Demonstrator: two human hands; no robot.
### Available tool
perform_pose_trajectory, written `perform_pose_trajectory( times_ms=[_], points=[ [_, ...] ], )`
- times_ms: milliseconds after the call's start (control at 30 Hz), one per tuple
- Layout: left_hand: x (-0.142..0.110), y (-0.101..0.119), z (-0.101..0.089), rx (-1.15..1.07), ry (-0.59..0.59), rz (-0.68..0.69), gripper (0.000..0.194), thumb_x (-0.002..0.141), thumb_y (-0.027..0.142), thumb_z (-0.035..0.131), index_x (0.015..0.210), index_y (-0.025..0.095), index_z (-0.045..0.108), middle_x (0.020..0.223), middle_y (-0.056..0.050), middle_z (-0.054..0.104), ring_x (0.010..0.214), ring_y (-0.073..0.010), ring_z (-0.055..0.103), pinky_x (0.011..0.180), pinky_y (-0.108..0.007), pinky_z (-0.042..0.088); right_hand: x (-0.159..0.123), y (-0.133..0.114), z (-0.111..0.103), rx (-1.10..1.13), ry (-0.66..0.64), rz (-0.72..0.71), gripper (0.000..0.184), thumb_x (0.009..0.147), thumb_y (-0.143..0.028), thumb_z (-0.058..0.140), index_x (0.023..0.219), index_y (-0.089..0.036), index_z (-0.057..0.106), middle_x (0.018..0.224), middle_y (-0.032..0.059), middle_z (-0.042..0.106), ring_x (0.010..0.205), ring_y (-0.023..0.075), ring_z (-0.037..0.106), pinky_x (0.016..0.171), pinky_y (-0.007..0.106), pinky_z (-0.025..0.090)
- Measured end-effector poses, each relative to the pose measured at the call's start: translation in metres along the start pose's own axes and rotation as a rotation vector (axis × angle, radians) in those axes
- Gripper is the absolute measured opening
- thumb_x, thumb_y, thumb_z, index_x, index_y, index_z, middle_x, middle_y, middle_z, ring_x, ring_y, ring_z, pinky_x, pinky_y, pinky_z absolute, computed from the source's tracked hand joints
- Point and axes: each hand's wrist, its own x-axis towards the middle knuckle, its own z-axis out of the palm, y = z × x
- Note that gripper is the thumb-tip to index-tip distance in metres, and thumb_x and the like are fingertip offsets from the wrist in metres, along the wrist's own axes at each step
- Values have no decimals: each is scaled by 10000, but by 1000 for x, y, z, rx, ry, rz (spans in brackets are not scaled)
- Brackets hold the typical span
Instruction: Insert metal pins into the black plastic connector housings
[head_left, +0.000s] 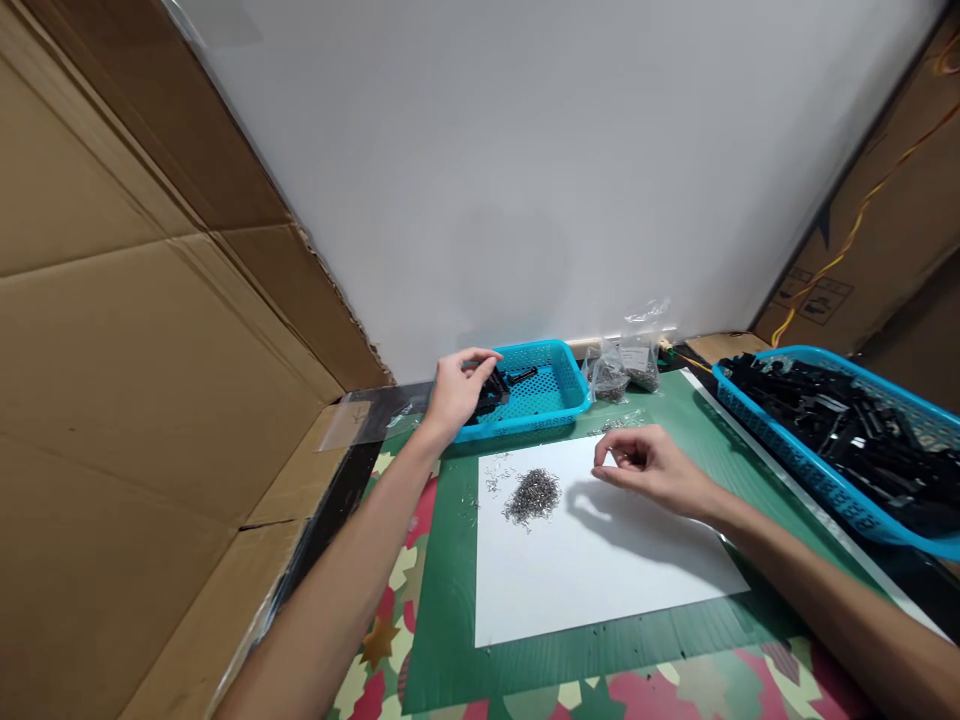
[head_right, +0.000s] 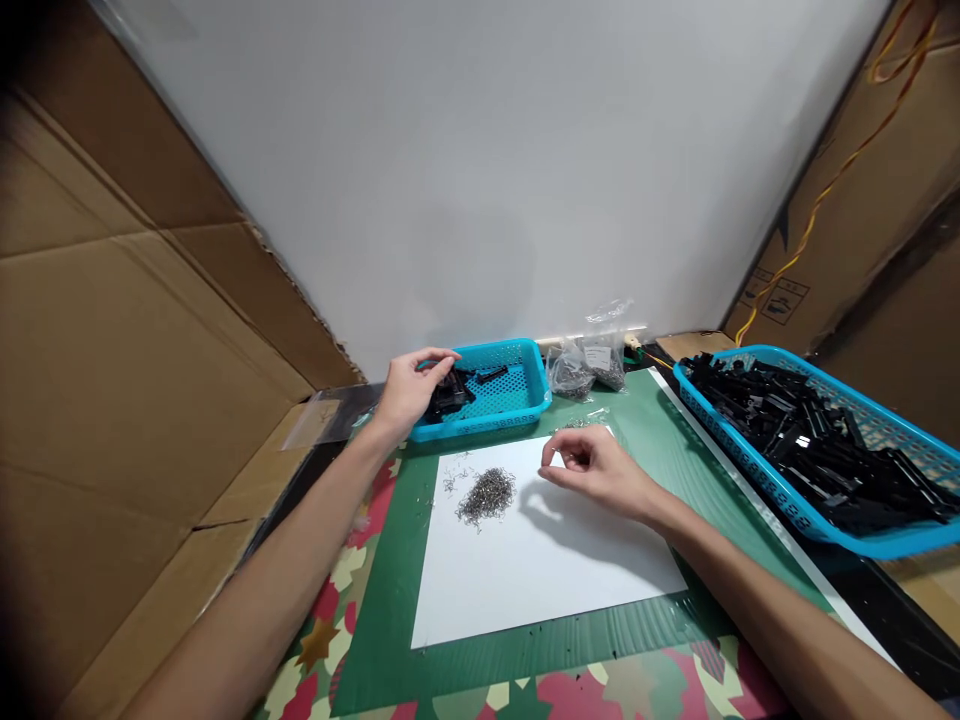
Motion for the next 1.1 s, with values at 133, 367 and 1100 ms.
perform_pose_trajectory(
  times_ms=[133, 367, 1100],
  points=[
    [-50, 28, 13, -380, -205, -125, 246, 908, 352, 713, 1066, 177, 781, 1040, -81, 748, 858, -171, 651, 784, -299, 522, -3, -4, 6, 194, 31, -45, 257, 852, -418, 809, 824, -177, 722, 589, -82, 327, 567, 96, 271, 541, 267, 223],
    [-136, 51, 30, -980, -345, -572, 300, 842, 235, 826, 1127, 162, 765, 1070, -72, 707, 857, -110, 649, 793, -211, 519, -7, 2, 14, 392, 13, -65, 222, 820, -361, 859, 806, -186, 724, 786, 1, 612, 592, 89, 428, 468, 222, 301],
    [-174, 55, 47, -1143, -378, -637, 272, 1000, 373, 643, 1228, 233, 593, 1029, -33, 620, 455, -7, 466, 432, -180, 277, -28, -17, 33, 216, -2, -123, 146, 891, -321, 799, 825, -203, 744, 1069, 96, 714, 813, 167, 642, 538, 244, 442]
  ],
)
